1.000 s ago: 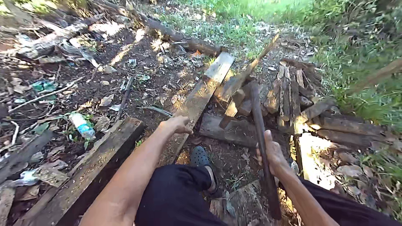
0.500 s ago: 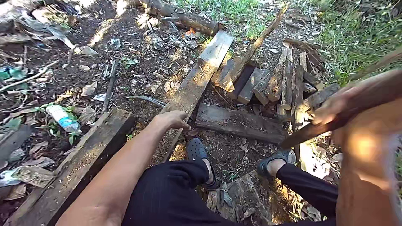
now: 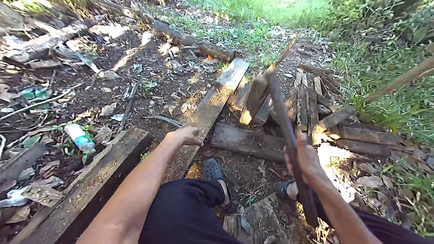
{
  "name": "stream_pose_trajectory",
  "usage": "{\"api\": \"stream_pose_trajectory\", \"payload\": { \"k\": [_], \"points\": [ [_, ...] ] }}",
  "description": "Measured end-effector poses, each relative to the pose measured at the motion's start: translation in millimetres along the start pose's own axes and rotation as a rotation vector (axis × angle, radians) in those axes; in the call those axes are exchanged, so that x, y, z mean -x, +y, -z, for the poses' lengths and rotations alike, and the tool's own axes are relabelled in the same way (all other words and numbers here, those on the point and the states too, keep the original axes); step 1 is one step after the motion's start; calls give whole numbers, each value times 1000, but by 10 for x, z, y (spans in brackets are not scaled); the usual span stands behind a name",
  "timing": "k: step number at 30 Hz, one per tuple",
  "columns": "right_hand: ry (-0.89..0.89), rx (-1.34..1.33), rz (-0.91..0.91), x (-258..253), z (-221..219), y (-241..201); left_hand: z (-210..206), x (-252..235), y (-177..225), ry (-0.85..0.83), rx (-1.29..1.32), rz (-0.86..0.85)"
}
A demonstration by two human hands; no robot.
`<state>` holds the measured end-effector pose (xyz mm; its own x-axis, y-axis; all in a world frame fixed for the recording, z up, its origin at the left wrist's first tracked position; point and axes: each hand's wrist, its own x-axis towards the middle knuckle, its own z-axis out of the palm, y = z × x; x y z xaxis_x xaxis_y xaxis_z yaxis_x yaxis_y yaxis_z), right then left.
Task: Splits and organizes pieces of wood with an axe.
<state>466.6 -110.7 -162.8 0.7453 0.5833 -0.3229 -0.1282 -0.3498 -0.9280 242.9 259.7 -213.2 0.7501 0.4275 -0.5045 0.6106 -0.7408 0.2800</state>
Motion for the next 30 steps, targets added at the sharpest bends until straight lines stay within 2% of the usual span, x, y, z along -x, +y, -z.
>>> {"api": "stream_pose_trajectory", "payload": {
  "k": [2,5,7,9,10,12,16,18,20,23,27,30],
  "points": [
    [2,-10,205,86,156,-379,59,1,28,-88,5,21],
    [5,-12,552,191,324,-926,56,-113,48,-122,-2,8],
    [-7,-110,675,149,342,-1180,38,-183,71,-112,-28,-17],
    [-33,-150,748,85,298,-1224,55,-190,121,-110,-23,-25],
    [-36,-122,727,94,237,-1138,77,-171,157,-109,-9,-30],
    [-24,-8,545,-3,44,-705,113,-155,171,-109,-14,-32],
    [-178,410,-101,-549,-433,1000,107,-138,97,-94,-27,-9],
    [-191,442,-217,-649,-584,1571,130,-38,111,-32,-8,29],
    [-129,279,-270,-576,-674,1617,156,0,43,36,19,24],
    [-73,92,-387,-389,-619,1498,147,49,-59,4,80,-3],
    [-27,-1,-450,-382,-449,1545,131,-12,-59,76,165,-32],
    [-13,117,-384,-302,-411,1615,126,-115,15,163,180,-100]
  ]
}}
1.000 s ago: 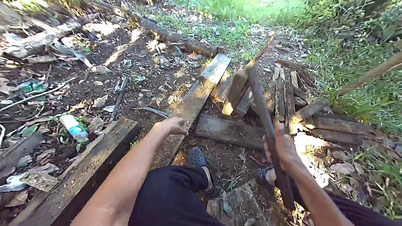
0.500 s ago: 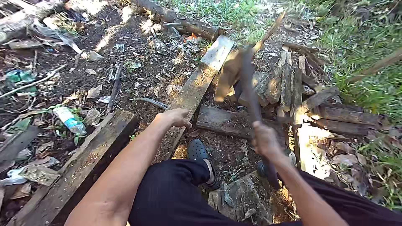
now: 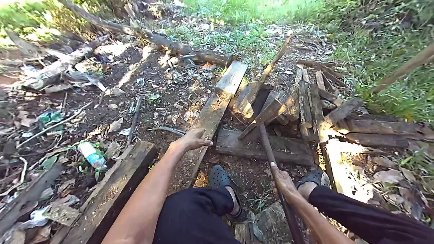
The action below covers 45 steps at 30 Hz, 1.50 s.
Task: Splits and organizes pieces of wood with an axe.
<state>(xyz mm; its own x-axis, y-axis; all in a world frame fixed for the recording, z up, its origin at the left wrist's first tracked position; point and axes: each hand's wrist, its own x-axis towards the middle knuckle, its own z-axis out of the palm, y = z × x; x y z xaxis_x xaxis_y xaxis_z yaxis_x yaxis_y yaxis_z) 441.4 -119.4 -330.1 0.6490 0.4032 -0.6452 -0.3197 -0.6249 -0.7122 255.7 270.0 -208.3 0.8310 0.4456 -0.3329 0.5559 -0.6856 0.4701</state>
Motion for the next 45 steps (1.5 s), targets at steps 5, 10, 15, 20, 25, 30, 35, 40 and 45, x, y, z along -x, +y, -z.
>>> {"api": "stream_pose_trajectory", "payload": {
  "k": [5,10,15,20,25,30,35,40,45],
  "points": [
    [-1,357,229,-79,86,165,48,-229,378,62,36,-50],
    [-11,603,334,-49,37,373,257,-398,760,93,154,-128],
    [-59,695,288,31,-95,708,148,-553,729,13,233,-176],
    [-116,757,232,4,-240,968,-341,-592,520,-252,100,-140],
    [-214,794,172,-98,-304,1113,-774,-584,309,-340,161,-101],
    [-424,869,125,-259,-252,1092,-890,-577,267,-364,208,-85],
    [-46,301,69,-927,-185,485,-895,-551,301,-331,373,-67],
    [227,-488,-239,-1803,-352,-567,-985,-566,399,-349,406,-76],
    [280,-439,-258,-2302,-583,-889,-1114,-605,314,-368,399,-85]
  ]
}}
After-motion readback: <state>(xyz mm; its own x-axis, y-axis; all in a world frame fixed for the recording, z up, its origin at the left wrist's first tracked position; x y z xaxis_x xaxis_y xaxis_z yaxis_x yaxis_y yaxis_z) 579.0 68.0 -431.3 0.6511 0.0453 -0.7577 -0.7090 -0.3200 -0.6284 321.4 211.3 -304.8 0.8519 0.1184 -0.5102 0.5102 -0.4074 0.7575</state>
